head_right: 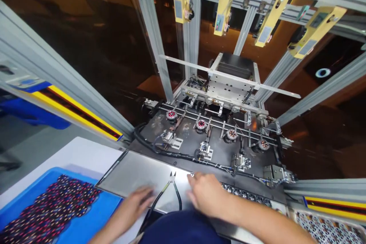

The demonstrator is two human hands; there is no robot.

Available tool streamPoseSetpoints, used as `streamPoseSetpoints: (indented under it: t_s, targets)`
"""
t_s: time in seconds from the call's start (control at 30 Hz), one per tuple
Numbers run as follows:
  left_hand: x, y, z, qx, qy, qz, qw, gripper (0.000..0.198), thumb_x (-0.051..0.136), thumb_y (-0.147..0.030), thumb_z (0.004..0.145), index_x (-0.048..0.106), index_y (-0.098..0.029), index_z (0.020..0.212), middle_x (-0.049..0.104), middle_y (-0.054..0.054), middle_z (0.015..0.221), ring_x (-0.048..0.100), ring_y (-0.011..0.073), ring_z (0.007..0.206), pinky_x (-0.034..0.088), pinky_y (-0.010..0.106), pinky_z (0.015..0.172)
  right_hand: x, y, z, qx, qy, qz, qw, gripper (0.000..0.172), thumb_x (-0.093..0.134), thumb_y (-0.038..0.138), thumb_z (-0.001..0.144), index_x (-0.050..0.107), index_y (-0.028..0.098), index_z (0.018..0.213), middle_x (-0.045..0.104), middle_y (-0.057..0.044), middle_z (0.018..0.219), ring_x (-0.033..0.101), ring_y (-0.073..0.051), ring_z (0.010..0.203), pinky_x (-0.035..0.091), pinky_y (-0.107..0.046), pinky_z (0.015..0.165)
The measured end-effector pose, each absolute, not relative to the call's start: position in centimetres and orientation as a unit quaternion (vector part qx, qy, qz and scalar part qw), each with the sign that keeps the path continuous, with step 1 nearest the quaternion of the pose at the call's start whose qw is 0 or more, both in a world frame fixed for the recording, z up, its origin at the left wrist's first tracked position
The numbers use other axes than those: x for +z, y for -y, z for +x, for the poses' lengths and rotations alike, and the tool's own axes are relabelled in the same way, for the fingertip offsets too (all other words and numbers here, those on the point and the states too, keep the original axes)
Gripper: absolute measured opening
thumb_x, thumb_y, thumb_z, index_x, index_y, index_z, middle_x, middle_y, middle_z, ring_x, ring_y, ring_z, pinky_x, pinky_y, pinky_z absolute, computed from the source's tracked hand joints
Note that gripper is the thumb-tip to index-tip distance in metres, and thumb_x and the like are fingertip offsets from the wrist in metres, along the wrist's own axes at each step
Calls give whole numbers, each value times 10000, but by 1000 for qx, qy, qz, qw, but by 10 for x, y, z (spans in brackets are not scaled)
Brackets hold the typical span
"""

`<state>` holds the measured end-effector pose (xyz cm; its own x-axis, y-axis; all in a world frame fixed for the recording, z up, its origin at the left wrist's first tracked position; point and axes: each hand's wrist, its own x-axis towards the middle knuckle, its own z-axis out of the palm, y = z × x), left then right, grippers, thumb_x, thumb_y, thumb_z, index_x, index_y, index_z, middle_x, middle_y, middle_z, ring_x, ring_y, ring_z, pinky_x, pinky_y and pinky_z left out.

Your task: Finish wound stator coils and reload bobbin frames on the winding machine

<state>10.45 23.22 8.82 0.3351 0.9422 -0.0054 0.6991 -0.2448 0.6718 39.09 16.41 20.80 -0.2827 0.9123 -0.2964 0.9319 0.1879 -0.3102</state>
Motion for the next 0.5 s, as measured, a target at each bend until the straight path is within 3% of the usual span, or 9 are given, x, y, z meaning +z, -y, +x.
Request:
streamPoseSetpoints:
  t_s: [0.1, 0.2, 0.27, 0.37, 0.5]
  targets:
    - [136, -312, 96, 183, -485, 828, 212, 504, 548, -559, 827, 733, -123, 1000, 731, 168, 1008, 681, 328, 937, 524, 510, 875, 243, -200, 449, -125, -765, 631, 12, 401, 379, 260, 990, 562, 91, 1305, 637, -224, 1089, 638, -321, 963, 530, -486, 810]
    - [174, -411, 121, 152, -415, 887, 134, 563, 499, -520, 900, 627, -92, 1242, 641, 204, 1205, 545, 373, 1195, 383, 556, 1045, 241, -264, 488, -86, -780, 619, 12, 346, 506, 198, 947, 580, 81, 1264, 598, -224, 1149, 587, -333, 1078, 499, -492, 892]
    - [183, -464, 153, 111, -345, 925, 110, 528, 602, -474, 856, 617, -122, 1249, 589, 182, 1308, 447, 346, 1316, 332, 518, 1101, 222, -304, 499, -78, -792, 606, 14, 386, 622, 128, 868, 581, 100, 1251, 553, -197, 1269, 546, -314, 1169, 484, -462, 951]
    - [174, -507, 196, 60, -292, 952, 72, 524, 679, -415, 823, 597, -136, 1258, 483, 167, 1436, 311, 352, 1415, 278, 558, 1120, 188, -341, 499, -67, -801, 594, 15, 402, 700, 193, 845, 586, 113, 1222, 481, -156, 1392, 476, -305, 1276, 443, -486, 1029]
    - [148, -524, 219, 15, -279, 959, 42, 435, 691, -382, 836, 620, -154, 1199, 449, 132, 1461, 317, 350, 1405, 294, 585, 1102, 157, -354, 494, -49, -802, 596, 9, 347, 666, 258, 893, 594, 114, 1200, 470, -147, 1410, 466, -302, 1293, 447, -498, 1029]
